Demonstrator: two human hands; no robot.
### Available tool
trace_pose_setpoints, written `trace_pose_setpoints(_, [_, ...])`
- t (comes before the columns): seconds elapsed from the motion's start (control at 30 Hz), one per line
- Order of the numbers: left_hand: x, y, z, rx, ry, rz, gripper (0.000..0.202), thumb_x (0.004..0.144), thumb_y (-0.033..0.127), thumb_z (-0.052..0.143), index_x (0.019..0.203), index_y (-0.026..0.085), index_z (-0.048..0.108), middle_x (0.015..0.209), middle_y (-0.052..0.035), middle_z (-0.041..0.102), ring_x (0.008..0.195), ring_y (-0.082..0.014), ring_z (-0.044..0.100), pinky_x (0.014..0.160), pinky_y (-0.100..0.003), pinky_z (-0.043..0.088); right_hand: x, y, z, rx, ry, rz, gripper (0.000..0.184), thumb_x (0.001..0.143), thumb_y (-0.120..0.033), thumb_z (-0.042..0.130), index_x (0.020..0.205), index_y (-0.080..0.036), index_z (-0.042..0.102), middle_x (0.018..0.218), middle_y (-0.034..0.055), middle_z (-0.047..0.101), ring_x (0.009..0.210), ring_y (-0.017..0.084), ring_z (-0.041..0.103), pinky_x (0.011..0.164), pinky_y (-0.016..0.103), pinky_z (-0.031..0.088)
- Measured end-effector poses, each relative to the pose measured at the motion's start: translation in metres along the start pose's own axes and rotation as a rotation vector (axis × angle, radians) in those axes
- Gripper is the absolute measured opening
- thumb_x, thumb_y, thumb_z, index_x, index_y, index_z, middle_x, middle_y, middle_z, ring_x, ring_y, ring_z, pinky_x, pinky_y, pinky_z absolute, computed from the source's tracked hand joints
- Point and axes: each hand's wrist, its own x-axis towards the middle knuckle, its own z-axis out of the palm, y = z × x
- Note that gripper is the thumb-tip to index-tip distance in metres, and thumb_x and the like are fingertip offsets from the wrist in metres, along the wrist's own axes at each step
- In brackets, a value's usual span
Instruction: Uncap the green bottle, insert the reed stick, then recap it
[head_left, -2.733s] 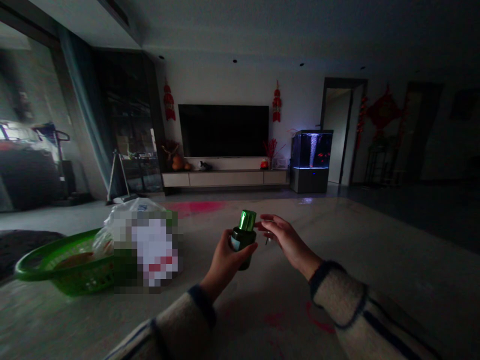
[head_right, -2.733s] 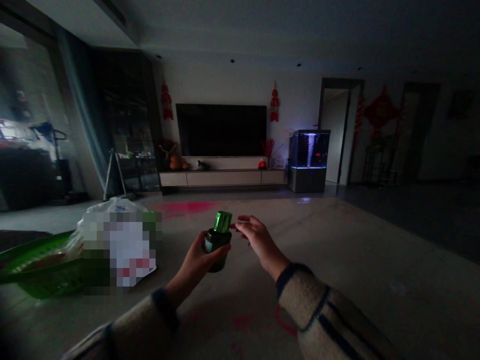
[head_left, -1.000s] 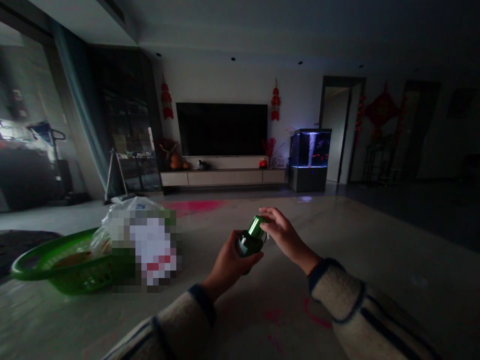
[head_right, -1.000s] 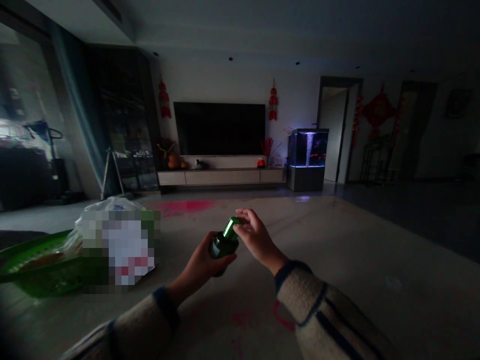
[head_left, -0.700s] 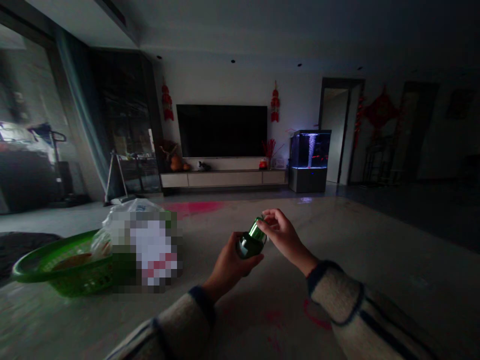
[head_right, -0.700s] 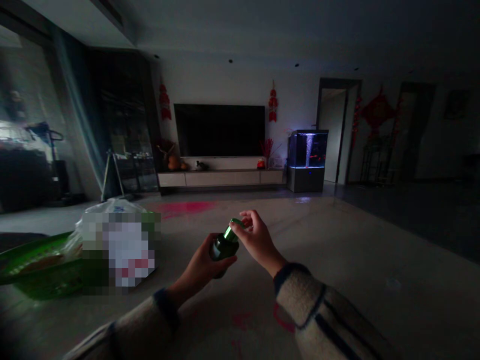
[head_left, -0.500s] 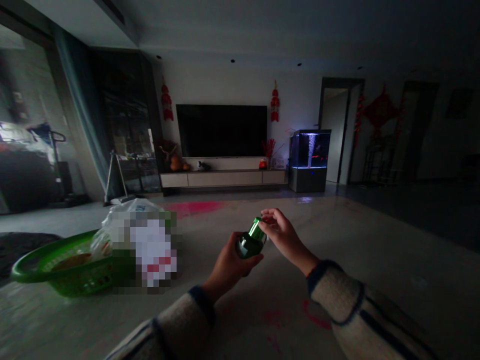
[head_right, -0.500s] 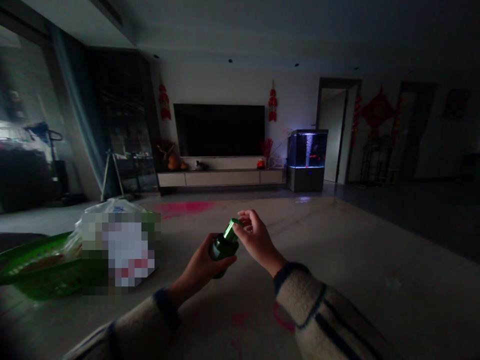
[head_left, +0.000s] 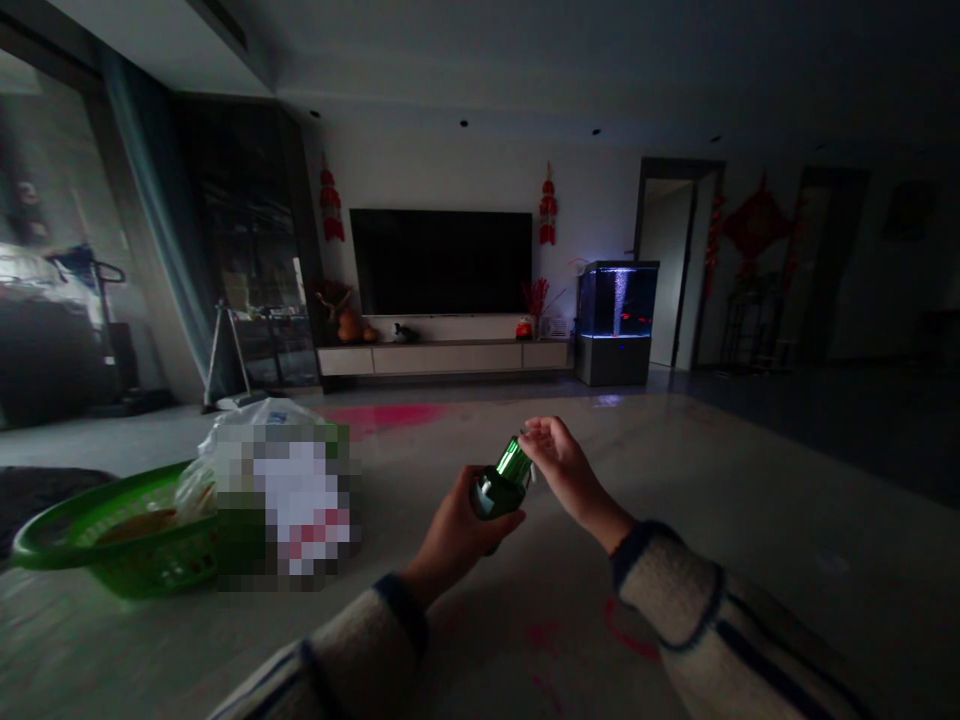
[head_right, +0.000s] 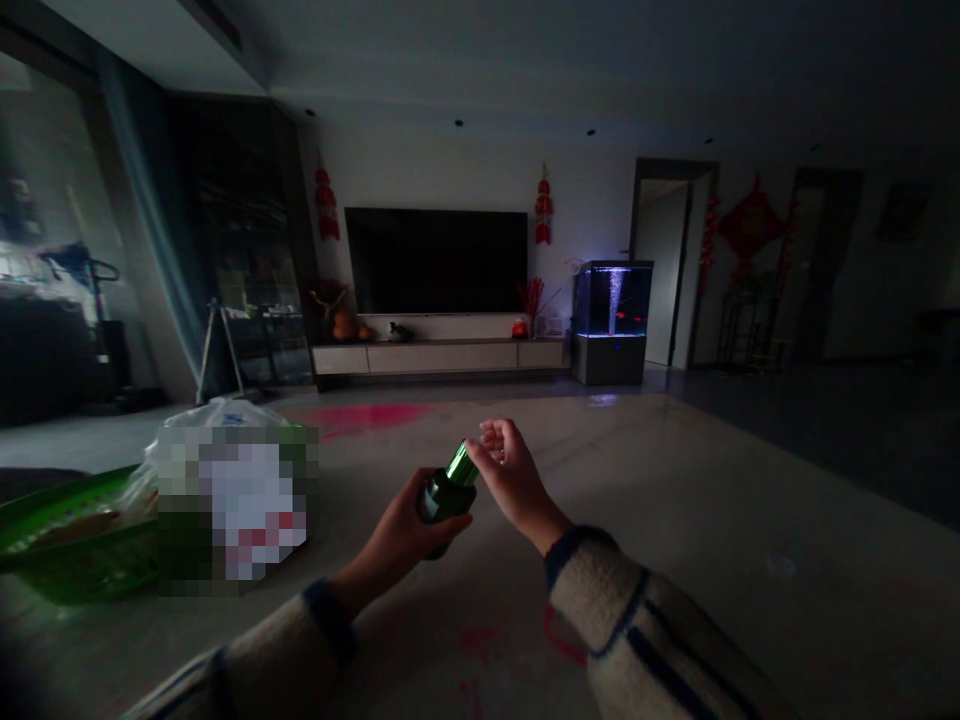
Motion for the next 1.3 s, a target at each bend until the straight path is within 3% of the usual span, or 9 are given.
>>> trace_pose_setpoints(0.23, [0.001, -0.005, 0.002, -0.012, -0.008, 0.008, 0.052, 0.058, 0.037, 0.067, 0.099, 0.018, 0.041, 0.077, 0.0003, 0.056, 0.056, -0.0092, 0.053, 0.050, -0.021, 0.043, 0.001, 0.003, 0.000, 0.012, -0.019, 0.002, 0.032, 0.068, -0.037, 0.056, 0.092, -0.019, 0.046, 0.079, 0.0008, 0.051, 0.074, 0.014, 0.053, 0.067, 0.028, 0.042])
trace_pose_setpoints(0.6, [0.004, -0.008, 0.001, -0.013, -0.001, -0.012, 0.057, 0.055, 0.038, 0.068, 0.101, 0.017, 0.041, 0.078, -0.0017, 0.057, 0.065, -0.0129, 0.056, 0.054, -0.023, 0.045, 0.002, 0.002, -0.002, 0.205, -0.100, -0.067, 0.021, 0.067, -0.019, 0.049, 0.088, -0.021, 0.047, 0.091, 0.0035, 0.059, 0.090, 0.016, 0.055, 0.082, 0.033, 0.041])
trace_pose_setpoints(0.77, [0.003, -0.009, 0.001, -0.015, -0.009, -0.012, 0.055, 0.057, 0.038, 0.068, 0.100, 0.017, 0.040, 0.078, -0.0005, 0.056, 0.062, -0.0117, 0.055, 0.052, -0.022, 0.044, 0.004, 0.002, -0.003, 0.187, -0.119, -0.077, 0.022, 0.067, -0.016, 0.046, 0.088, -0.020, 0.051, 0.097, 0.0041, 0.059, 0.093, 0.016, 0.054, 0.086, 0.033, 0.040])
trace_pose_setpoints(0.97, [0.002, -0.009, 0.000, -0.012, -0.017, -0.025, 0.055, 0.058, 0.039, 0.066, 0.101, 0.018, 0.040, 0.081, -0.0011, 0.055, 0.062, -0.0116, 0.054, 0.053, -0.023, 0.044, 0.004, 0.003, -0.004, 0.098, -0.061, -0.027, 0.028, 0.066, -0.017, 0.045, 0.093, -0.021, 0.051, 0.104, 0.0039, 0.054, 0.089, 0.015, 0.054, 0.078, 0.031, 0.043])
trace_pose_setpoints(1.17, [0.006, -0.012, 0.000, 0.038, 0.042, -0.026, 0.055, 0.056, 0.038, 0.067, 0.100, 0.016, 0.043, 0.079, -0.0010, 0.055, 0.065, -0.0120, 0.053, 0.056, -0.023, 0.042, 0.006, 0.009, -0.003, 0.004, 0.013, 0.096, 0.025, 0.062, -0.022, 0.053, 0.086, -0.018, 0.052, 0.082, 0.0028, 0.055, 0.073, 0.014, 0.054, 0.063, 0.027, 0.044])
trace_pose_setpoints(1.3, [0.007, -0.015, 0.000, 0.068, 0.047, -0.024, 0.057, 0.056, 0.040, 0.067, 0.102, 0.016, 0.042, 0.078, -0.0001, 0.054, 0.063, -0.0113, 0.051, 0.055, -0.023, 0.041, 0.009, 0.013, -0.004, 0.011, -0.014, 0.122, 0.024, 0.062, -0.023, 0.053, 0.085, -0.017, 0.053, 0.080, 0.0024, 0.055, 0.069, 0.014, 0.054, 0.062, 0.027, 0.044])
